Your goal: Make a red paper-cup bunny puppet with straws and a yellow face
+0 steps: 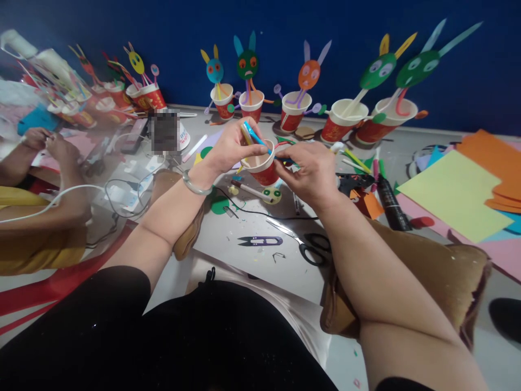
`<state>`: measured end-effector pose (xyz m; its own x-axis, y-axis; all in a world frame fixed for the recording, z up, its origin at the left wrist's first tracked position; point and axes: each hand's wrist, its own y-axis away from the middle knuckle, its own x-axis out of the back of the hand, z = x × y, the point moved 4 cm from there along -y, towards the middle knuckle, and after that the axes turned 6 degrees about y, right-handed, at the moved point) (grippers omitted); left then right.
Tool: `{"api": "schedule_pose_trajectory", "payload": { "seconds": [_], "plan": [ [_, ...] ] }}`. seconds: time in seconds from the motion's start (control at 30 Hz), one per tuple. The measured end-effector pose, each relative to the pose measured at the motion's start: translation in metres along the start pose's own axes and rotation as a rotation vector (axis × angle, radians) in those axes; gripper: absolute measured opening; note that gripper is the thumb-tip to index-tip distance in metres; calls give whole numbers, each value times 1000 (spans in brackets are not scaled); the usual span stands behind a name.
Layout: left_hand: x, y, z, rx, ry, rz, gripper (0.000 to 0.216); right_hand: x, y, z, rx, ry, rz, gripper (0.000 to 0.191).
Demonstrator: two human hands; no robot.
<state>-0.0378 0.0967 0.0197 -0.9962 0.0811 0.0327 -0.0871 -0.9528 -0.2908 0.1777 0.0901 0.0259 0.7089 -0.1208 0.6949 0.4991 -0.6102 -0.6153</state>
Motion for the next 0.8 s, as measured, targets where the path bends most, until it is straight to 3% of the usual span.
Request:
{"api": "schedule_pose_trajectory", "payload": {
  "seconds": [0.8],
  "plan": [
    [-8, 7, 6, 5, 62, -6, 58, 12, 0, -12, -19, 86, 5, 24]
  ]
}}
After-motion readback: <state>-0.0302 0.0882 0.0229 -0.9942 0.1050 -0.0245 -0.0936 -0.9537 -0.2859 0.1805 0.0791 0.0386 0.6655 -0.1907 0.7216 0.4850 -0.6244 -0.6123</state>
